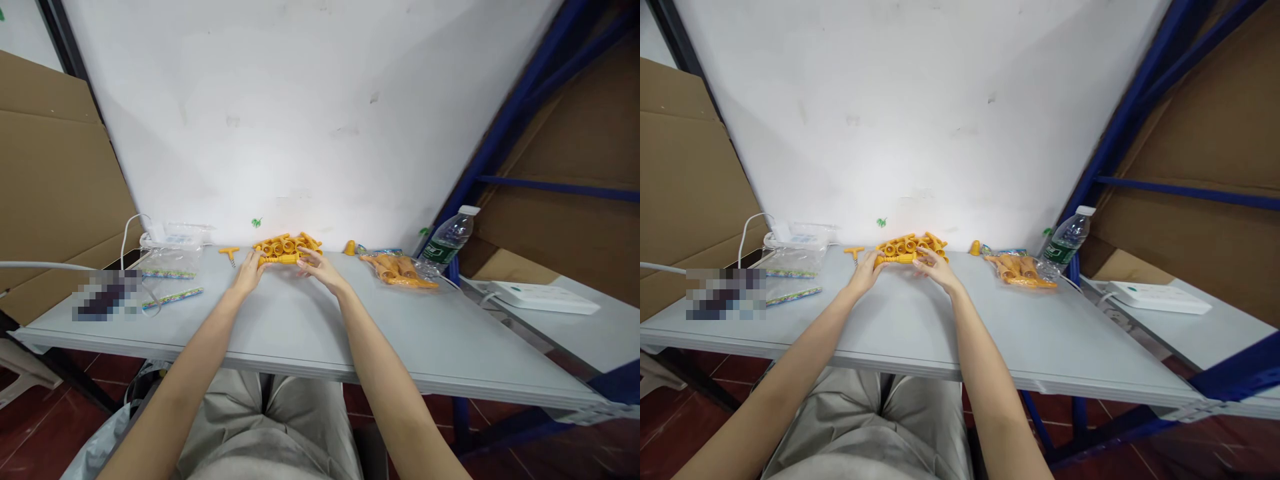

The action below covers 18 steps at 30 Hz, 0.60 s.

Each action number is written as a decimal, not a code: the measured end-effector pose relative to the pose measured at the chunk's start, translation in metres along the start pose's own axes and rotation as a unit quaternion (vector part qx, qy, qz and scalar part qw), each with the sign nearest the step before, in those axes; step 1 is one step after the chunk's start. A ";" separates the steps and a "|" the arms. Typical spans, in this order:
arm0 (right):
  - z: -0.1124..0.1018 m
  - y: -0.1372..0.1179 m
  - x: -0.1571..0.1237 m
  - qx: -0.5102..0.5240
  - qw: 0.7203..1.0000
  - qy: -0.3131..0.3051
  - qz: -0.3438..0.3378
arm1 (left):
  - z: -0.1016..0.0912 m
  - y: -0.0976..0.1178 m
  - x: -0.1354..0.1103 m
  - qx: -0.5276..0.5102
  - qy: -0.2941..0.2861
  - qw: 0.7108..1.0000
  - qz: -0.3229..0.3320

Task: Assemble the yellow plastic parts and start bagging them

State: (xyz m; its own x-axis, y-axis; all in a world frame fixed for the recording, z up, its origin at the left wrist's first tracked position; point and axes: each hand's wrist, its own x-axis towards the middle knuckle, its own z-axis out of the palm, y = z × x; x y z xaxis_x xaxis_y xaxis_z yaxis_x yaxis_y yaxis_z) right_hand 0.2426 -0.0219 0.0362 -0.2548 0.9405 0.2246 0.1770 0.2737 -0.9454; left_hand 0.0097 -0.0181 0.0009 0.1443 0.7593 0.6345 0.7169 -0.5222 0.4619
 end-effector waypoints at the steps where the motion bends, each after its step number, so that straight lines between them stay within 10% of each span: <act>1: -0.001 0.000 0.000 0.003 1.000 -0.001 -0.011 | -0.001 0.001 0.000 0.002 -0.002 1.000 -0.003; 12: 0.010 0.002 0.004 -0.023 0.998 0.053 0.024 | -0.001 0.008 0.000 0.009 -0.011 1.000 0.000; 18: 0.000 -0.002 -0.001 0.000 1.000 -0.016 0.013 | -0.003 0.007 0.000 0.007 -0.016 1.000 -0.011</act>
State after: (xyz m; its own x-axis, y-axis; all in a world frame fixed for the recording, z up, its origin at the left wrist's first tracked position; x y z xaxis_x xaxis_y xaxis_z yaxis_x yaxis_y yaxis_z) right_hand 0.2427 -0.0235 0.0374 -0.2811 0.9404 0.1914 0.1847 0.2488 -0.9508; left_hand 0.0130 -0.0232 0.0059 0.1494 0.7833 0.6034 0.7302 -0.4989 0.4668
